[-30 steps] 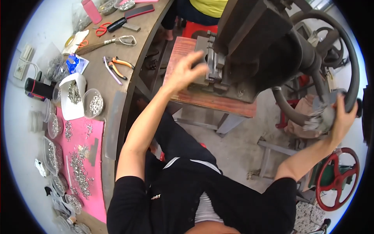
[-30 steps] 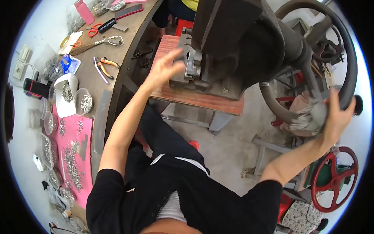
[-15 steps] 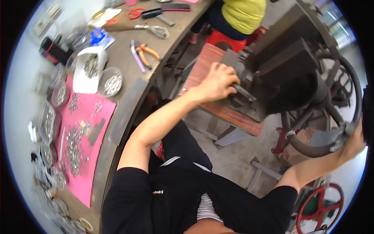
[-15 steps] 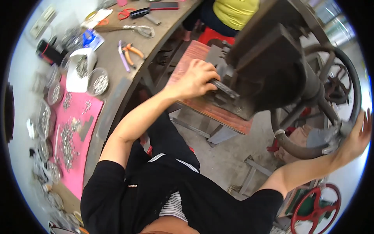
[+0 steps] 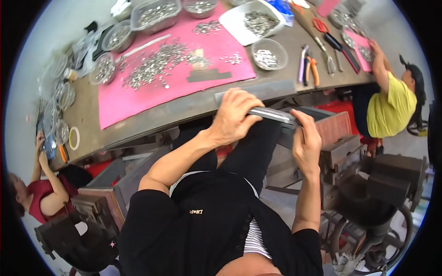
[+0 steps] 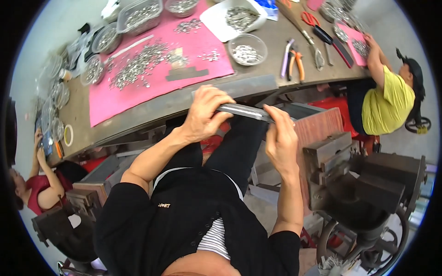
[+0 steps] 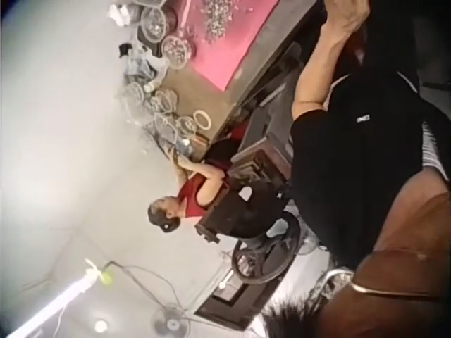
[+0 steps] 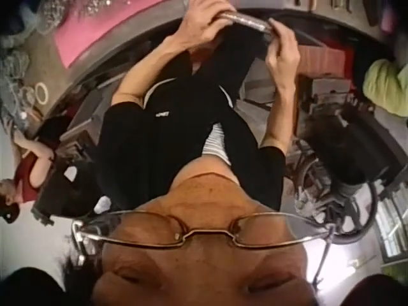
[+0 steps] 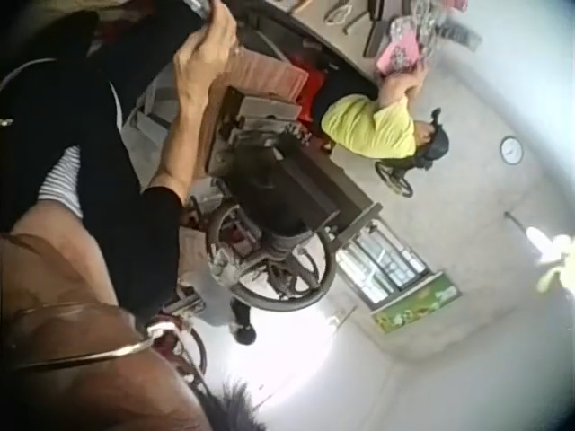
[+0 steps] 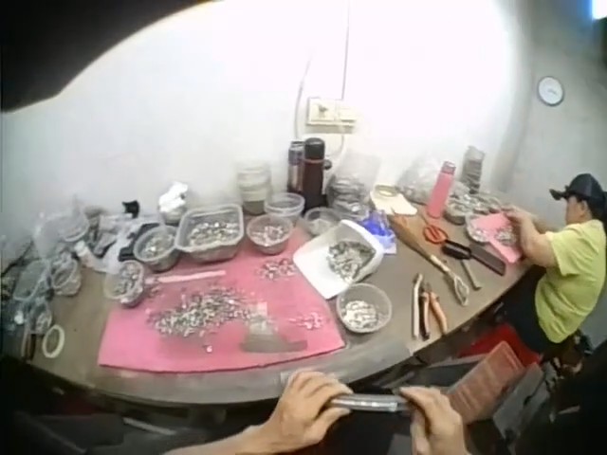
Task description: Placing small metal components into a specialized jig and then using a manual wheel-operated press to finish the assembly.
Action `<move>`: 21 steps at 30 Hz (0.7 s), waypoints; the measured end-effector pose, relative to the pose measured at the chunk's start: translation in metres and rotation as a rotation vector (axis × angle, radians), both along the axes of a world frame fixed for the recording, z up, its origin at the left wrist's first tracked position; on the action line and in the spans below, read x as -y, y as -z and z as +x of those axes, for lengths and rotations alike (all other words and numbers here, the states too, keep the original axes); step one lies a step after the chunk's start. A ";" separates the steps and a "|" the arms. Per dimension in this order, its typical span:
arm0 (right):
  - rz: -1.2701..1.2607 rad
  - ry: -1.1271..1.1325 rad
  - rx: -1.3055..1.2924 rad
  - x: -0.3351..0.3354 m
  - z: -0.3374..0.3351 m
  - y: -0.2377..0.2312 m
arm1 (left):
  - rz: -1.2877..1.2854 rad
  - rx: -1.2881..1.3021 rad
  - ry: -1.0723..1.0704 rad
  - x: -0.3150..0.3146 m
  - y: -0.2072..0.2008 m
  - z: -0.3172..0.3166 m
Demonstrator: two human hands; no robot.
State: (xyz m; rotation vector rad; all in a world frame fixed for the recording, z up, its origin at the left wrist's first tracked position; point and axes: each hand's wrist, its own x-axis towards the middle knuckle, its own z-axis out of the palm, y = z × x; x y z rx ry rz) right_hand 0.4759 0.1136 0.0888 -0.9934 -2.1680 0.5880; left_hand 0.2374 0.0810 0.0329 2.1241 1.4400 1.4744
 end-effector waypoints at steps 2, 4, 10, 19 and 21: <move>0.001 -0.142 0.026 -0.009 -0.041 0.014 | -0.047 0.003 -0.123 0.026 0.008 -0.036; -0.029 -0.220 0.007 -0.011 -0.076 0.030 | -0.110 -0.036 -0.230 0.047 0.015 -0.063; 0.095 -0.292 -0.017 -0.013 -0.159 0.074 | -0.225 -0.143 -0.408 0.075 0.032 -0.132; 0.247 -0.230 -0.052 -0.021 -0.195 0.099 | -0.139 -0.273 -0.507 0.064 0.033 -0.131; 0.245 -0.223 -0.047 -0.021 -0.197 0.100 | -0.045 -0.280 -0.514 0.061 0.039 -0.133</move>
